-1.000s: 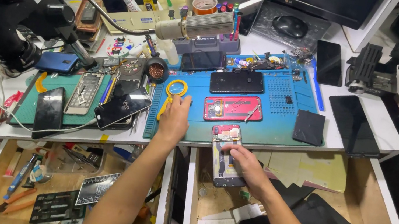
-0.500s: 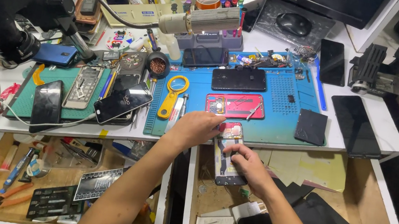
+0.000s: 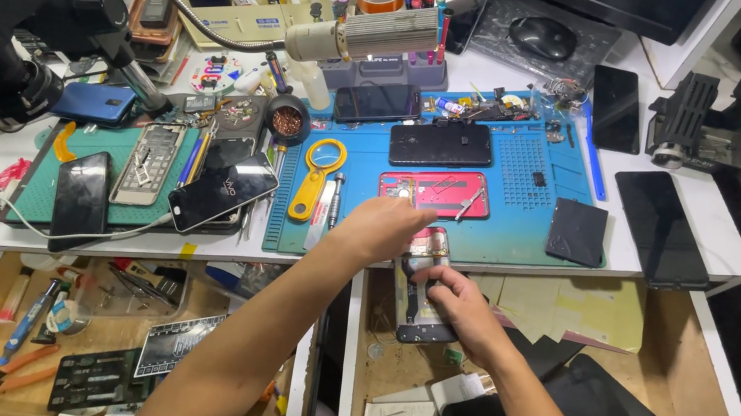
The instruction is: Repairing a mobile phone by connecting internal components and the screen assembly
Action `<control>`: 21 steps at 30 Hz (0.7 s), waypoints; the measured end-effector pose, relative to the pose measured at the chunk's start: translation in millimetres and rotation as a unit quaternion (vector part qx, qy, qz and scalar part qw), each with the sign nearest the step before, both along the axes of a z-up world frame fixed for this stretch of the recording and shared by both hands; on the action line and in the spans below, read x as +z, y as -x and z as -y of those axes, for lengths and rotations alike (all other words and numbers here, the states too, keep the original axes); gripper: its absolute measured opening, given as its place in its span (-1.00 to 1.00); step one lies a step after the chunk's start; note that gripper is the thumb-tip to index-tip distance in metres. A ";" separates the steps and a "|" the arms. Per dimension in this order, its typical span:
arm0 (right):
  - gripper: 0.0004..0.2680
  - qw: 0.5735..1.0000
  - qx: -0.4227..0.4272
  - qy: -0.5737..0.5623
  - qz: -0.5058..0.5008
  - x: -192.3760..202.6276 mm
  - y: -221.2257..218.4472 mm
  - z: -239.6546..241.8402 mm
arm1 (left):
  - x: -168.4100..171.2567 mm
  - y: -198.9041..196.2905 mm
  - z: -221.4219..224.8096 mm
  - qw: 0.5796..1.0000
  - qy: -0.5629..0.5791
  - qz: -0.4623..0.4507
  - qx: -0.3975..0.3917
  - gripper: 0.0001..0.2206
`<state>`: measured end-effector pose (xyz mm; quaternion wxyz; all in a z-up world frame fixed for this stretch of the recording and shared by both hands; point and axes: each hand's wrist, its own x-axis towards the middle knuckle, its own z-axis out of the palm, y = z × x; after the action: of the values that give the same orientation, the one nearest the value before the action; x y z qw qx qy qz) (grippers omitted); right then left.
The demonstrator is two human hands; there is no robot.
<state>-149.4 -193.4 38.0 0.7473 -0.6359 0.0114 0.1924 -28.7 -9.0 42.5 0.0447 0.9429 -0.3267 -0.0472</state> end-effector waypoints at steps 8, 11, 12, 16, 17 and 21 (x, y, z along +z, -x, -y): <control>-0.76 1.000 0.000 -0.002 -0.004 -1.3 -0.7 0.2 | -14.7 10.9 -1.8 0.994 0.011 0.106 -0.020 -0.71; -0.76 1.000 -0.001 0.001 -0.007 1.7 0.7 0.0 | -26.6 11.3 -4.2 0.991 0.004 0.134 -0.014 -0.74; -0.76 1.000 -0.001 0.002 -0.006 2.8 1.1 -0.5 | -33.0 10.0 -6.4 0.990 -0.001 0.141 -0.007 -0.74; -0.76 1.000 0.002 0.005 -0.004 -18.1 -4.9 -0.5 | -5.6 11.7 -7.3 0.996 0.017 0.085 -0.002 -0.83; -0.76 1.000 0.004 0.002 -0.010 -18.1 -5.3 -0.3 | 3.3 12.4 -7.5 0.999 0.023 0.043 0.015 -0.84; -0.75 1.000 0.006 -0.003 -0.015 -24.9 -7.0 1.1 | 26.7 6.5 -8.7 0.997 0.042 -0.062 0.036 -0.77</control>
<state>-142.3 -194.6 13.1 0.7480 -0.6304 0.0179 0.2068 -35.2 -0.3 69.2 0.1066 0.9466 -0.2907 -0.0903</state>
